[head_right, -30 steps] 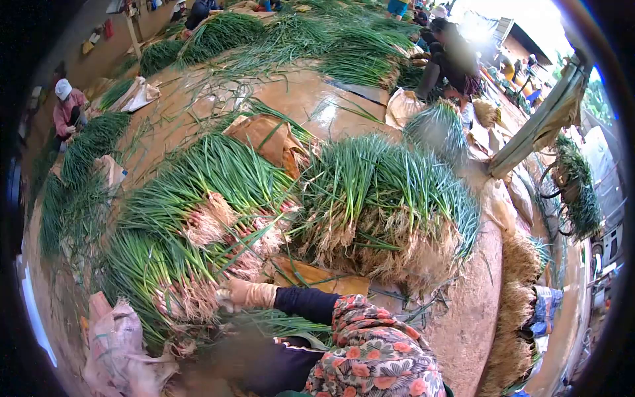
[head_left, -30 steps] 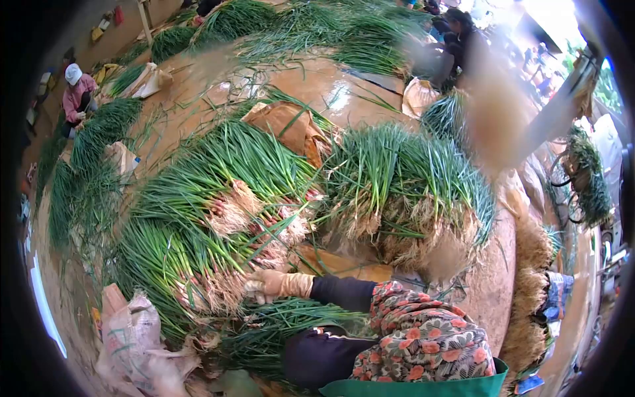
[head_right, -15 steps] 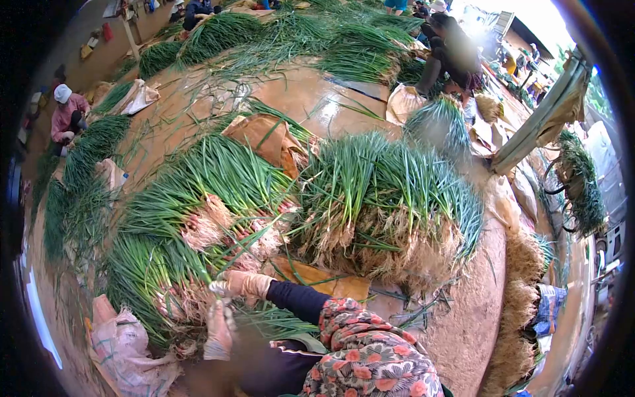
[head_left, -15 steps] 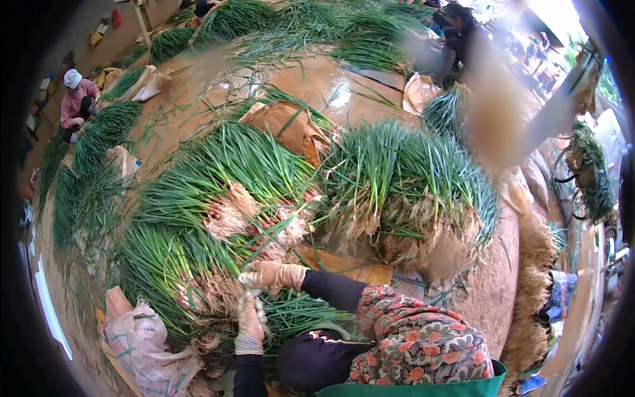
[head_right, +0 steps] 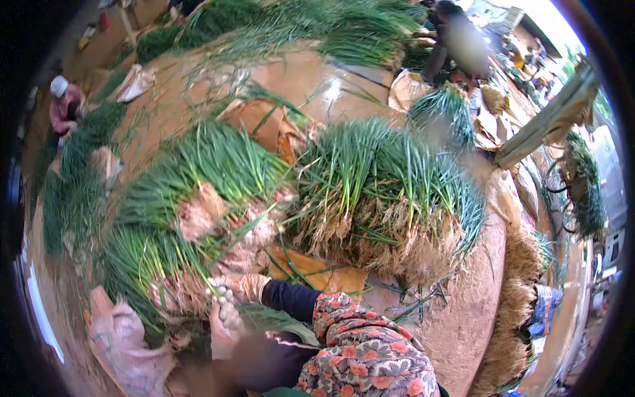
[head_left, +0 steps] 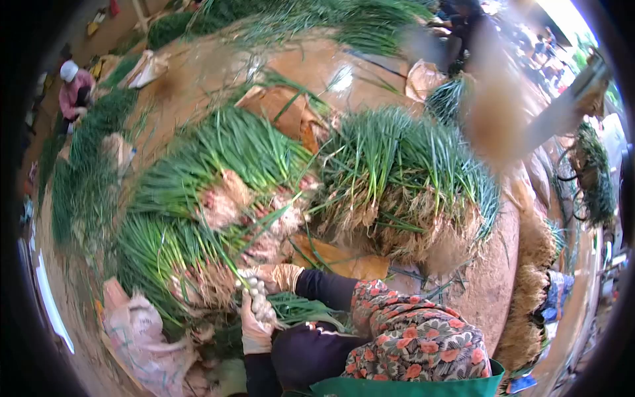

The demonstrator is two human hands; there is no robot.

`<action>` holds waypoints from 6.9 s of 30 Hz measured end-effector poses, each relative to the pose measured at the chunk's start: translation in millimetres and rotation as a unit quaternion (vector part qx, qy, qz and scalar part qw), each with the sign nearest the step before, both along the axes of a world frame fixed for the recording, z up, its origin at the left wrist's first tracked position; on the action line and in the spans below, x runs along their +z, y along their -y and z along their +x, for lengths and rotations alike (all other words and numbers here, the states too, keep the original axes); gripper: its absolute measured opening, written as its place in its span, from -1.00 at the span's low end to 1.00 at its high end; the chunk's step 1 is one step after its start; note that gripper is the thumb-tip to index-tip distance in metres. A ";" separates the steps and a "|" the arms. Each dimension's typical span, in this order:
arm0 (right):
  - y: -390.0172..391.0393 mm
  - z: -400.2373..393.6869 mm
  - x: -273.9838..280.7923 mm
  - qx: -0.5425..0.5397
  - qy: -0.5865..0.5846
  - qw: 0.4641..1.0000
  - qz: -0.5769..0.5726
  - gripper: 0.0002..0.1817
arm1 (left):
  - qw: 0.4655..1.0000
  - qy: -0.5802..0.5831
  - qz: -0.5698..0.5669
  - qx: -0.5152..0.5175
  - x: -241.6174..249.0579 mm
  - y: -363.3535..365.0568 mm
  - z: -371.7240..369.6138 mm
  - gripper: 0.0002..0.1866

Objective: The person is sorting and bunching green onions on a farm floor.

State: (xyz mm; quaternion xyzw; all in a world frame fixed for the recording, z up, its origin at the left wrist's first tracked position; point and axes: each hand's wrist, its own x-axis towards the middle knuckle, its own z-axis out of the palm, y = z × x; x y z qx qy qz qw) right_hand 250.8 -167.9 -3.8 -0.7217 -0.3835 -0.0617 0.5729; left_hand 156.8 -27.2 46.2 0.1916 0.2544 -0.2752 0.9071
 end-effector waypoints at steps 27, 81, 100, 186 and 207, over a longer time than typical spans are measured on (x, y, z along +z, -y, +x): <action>-61.9 85.7 -18.1 0.062 -0.126 0.917 -0.373 -0.63 | 0.964 0.033 0.088 0.249 -21.6 -76.6 14.4 -0.69; -72.9 33.4 -30.9 -0.156 -0.015 0.937 -0.313 -0.70 | 0.955 0.057 -0.091 0.278 -26.1 -64.1 -36.1 -0.72; -121.6 106.1 -32.0 -0.140 -0.026 0.920 -0.365 -0.57 | 0.929 -0.025 0.281 0.238 -32.4 -50.8 -26.8 -0.64; 93.4 137.8 46.9 -0.101 -0.414 0.901 -0.077 -0.69 | 0.963 0.019 0.143 0.227 -8.0 -52.3 -16.7 -0.67; 293.1 132.8 24.0 -0.325 -0.033 0.756 -0.567 -0.58 | 0.935 -0.030 0.264 0.233 -29.2 -52.6 -32.3 -0.63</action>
